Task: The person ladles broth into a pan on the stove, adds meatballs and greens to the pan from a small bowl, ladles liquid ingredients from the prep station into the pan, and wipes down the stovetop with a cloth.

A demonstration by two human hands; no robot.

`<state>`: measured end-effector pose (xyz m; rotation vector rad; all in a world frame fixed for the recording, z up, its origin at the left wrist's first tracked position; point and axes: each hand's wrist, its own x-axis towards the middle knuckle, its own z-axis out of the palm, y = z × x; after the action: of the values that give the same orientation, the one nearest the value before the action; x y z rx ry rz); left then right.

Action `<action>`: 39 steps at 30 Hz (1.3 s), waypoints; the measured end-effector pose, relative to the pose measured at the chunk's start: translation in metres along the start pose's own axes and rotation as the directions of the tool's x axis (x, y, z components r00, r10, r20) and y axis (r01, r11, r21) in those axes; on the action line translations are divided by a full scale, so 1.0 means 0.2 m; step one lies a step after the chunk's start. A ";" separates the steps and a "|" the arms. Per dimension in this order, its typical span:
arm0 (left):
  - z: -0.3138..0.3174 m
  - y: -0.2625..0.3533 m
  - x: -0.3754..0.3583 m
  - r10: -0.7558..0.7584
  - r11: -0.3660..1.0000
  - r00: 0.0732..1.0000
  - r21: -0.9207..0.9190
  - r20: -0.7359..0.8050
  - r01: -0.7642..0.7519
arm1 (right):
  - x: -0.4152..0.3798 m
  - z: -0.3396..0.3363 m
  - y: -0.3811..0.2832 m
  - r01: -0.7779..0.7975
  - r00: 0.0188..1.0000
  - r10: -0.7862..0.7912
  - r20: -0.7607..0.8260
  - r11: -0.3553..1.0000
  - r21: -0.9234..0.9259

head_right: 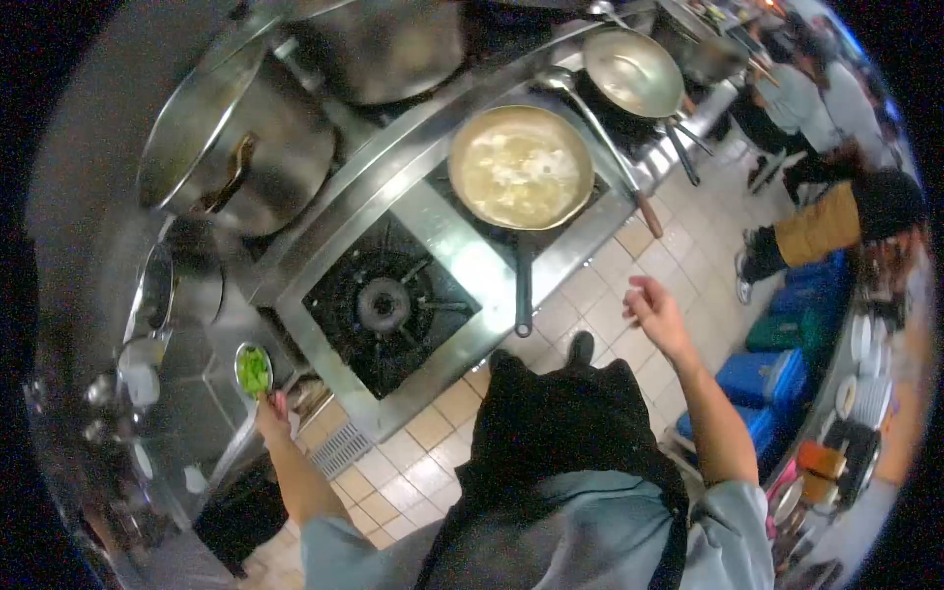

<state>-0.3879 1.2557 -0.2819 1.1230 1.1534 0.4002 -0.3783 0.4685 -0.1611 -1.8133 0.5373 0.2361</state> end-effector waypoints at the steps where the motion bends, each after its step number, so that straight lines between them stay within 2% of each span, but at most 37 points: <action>1: 0.01 0.03 -0.03 -0.003 1.000 1.000 0.012 0.021 0.003 | 0.04 -0.03 0.01 0.053 0.997 -0.055 -0.054 0.998 -0.038; 2: 0.01 0.08 -0.10 -0.026 0.992 1.000 0.124 -0.015 0.028 | 0.09 -0.05 0.01 0.103 0.989 -0.110 -0.098 0.991 -0.081; 3: 0.02 0.12 -0.17 -0.042 0.971 0.998 0.231 -0.054 0.053 | 0.14 -0.10 0.04 0.095 0.988 -0.103 -0.111 0.993 -0.076; 5: 0.01 0.14 -0.27 0.086 0.966 0.973 0.256 -0.213 -0.030 | 0.25 -0.19 0.07 0.316 0.913 -0.395 -0.101 0.843 -0.436; 7: -0.01 0.12 -0.43 0.212 0.954 0.952 0.259 -0.222 -0.152 | 0.30 -0.20 -0.04 0.322 0.898 -0.417 -0.141 0.841 -0.435; 9: 0.05 0.11 -0.70 0.239 0.944 0.943 0.282 -0.232 -0.170 | 0.38 -0.24 -0.09 0.287 0.899 -0.407 -0.162 0.826 -0.484; 10: 0.07 0.07 -0.82 0.241 0.940 0.945 0.294 -0.222 -0.171 | 0.44 -0.27 -0.10 0.294 0.896 -0.412 -0.163 0.828 -0.477; 11: 0.07 0.02 -0.92 0.243 0.937 0.946 0.304 -0.216 -0.172 | 0.50 -0.30 -0.10 0.326 0.870 -0.477 -0.125 0.747 -0.579; 12: 0.02 -0.08 -0.96 0.220 0.933 0.970 0.311 -0.107 -0.178 | 0.57 -0.33 -0.10 0.354 0.840 -0.537 -0.077 0.651 -0.672; 13: -0.02 -0.18 -1.01 0.195 0.929 0.981 0.320 -0.001 -0.184 | 0.66 -0.36 -0.05 0.369 0.836 -0.544 -0.068 0.650 -0.664; 15: 0.13 -0.31 -1.32 0.138 0.922 0.990 0.361 0.040 -0.143 | 0.89 -0.43 0.13 0.331 0.818 -0.562 -0.124 0.636 -0.697; 17: 0.30 -0.41 -1.63 0.152 0.902 0.979 0.386 0.139 -0.195 | 1.04 -0.49 0.28 0.348 0.818 -0.562 -0.122 0.652 -0.674; 19: 0.49 -0.47 -1.88 0.135 0.906 0.977 0.378 0.166 -0.189 | 1.12 -0.53 0.29 0.360 0.811 -0.570 -0.134 0.666 -0.654; 21: 0.67 -0.55 -2.04 0.107 0.910 0.974 0.375 0.200 -0.177 | 1.10 -0.56 0.24 0.215 0.958 -0.285 -0.041 0.804 -0.555; 22: 0.75 -0.58 -2.09 0.119 0.876 0.949 0.418 0.292 -0.238 | 1.13 -0.55 0.30 0.222 0.957 -0.287 -0.034 0.806 -0.549; 24: 0.91 -0.64 -2.16 0.129 0.786 0.889 0.501 0.438 -0.361 | 1.19 -0.51 0.42 0.311 0.944 -0.329 -0.010 0.902 -0.300; 25: 1.01 -0.65 -2.20 0.129 0.728 0.860 0.542 0.493 -0.420 | 1.17 -0.49 0.41 0.312 0.944 -0.330 -0.013 0.904 -0.292; 27: 1.23 -0.63 -2.27 0.176 0.580 0.713 0.513 0.679 -0.632 | 1.11 -0.41 0.37 0.343 0.931 -0.358 -0.070 0.925 -0.160; 29: 1.45 -0.61 -2.36 0.130 0.583 0.694 0.511 0.708 -0.631 | 1.09 -0.37 0.37 0.377 0.908 -0.394 -0.141 0.917 -0.130; 30: 1.51 -0.61 -2.34 0.126 0.583 0.682 0.503 0.720 -0.638 | 1.02 -0.36 0.26 0.275 0.958 -0.270 -0.099 0.960 0.046; 31: 1.57 -0.63 -2.31 0.075 0.495 0.630 0.520 0.773 -0.697 | 0.94 -0.36 0.15 0.158 0.987 -0.153 -0.039 0.964 0.215; 32: 1.61 -0.64 -2.29 0.016 0.401 0.575 0.521 0.818 -0.753 | 0.86 -0.38 0.07 0.090 0.996 -0.094 0.006 0.966 0.243; 33: 1.64 -0.65 -2.27 0.010 0.400 0.553 0.503 0.833 -0.766 | 0.80 -0.40 0.05 0.095 0.995 -0.093 -0.021 0.964 0.247; 35: 1.67 -0.65 -2.22 -0.111 0.334 0.553 0.555 0.826 -0.762 | 0.66 -0.39 0.05 0.124 0.992 -0.122 -0.024 0.955 0.271; 36: 1.67 -0.63 -2.22 -0.175 0.328 0.519 0.546 0.837 -0.771 | 0.59 -0.36 0.06 0.127 0.992 -0.116 -0.058 0.954 0.272; 37: 1.65 -0.65 -2.19 -0.197 0.328 0.475 0.514 0.858 -0.792 | 0.50 -0.34 0.08 0.127 0.992 -0.123 -0.034 0.952 0.277; 38: 1.62 -0.70 -2.15 -0.139 0.283 0.503 0.521 0.853 -0.805 | 0.41 -0.35 0.10 0.128 0.992 -0.121 -0.042 0.952 0.279; 39: 1.62 -0.74 -2.13 -0.089 0.242 0.502 0.508 0.860 -0.827 | 0.32 -0.36 0.10 0.167 0.985 -0.163 -0.063 0.983 0.080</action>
<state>-0.3219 0.7104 -0.1976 2.3961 0.0591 -0.4812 -0.3395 0.3817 -0.1828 -1.7745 0.4268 0.0485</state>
